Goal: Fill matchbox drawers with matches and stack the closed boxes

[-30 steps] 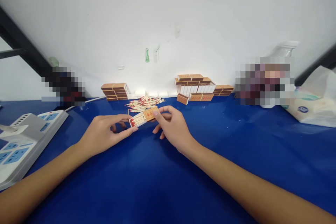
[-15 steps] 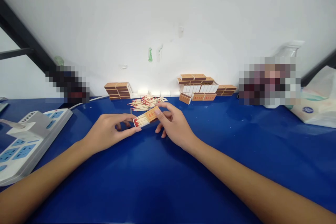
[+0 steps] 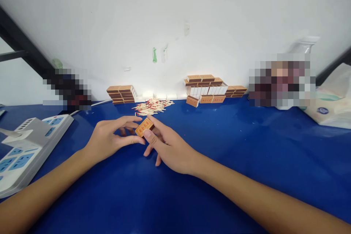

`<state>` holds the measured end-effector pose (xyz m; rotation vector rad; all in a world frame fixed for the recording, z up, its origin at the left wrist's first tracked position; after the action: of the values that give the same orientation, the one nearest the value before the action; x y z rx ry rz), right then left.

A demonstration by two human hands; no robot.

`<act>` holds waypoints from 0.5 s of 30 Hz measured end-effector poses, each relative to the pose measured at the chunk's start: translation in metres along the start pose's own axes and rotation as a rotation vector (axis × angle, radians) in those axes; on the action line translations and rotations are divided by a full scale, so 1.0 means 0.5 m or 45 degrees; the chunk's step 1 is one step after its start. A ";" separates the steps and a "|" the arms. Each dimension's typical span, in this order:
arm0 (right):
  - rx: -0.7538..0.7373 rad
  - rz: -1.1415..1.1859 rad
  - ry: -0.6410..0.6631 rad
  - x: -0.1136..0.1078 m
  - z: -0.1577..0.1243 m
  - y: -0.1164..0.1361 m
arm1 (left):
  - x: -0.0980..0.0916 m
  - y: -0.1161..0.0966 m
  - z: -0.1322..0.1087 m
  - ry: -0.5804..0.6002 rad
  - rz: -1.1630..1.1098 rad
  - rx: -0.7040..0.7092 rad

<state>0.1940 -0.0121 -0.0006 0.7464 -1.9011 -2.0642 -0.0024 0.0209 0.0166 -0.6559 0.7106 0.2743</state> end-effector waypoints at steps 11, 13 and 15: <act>-0.132 -0.993 -0.381 -0.086 0.016 -0.017 | -0.178 0.119 0.126 -0.138 0.383 -0.357; -0.137 -1.068 -0.386 -0.094 0.018 -0.019 | -0.224 0.163 0.149 -0.138 0.485 -0.429; -0.136 -1.106 -0.391 -0.098 0.019 -0.020 | -0.252 0.204 0.162 -0.091 0.472 -0.532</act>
<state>0.2321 0.0216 0.0002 1.4971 -1.7498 -2.8883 -0.0987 0.1489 0.1015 -0.9034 0.7094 0.7995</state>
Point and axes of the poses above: each hand's wrist, its own z-axis towards the middle knuckle, its own x-axis out of the palm, y = z × x, the point moved 3 cm from there along z, towards the middle knuckle, and after that the axes turned 8 degrees about -z, right-handed, at the moved point
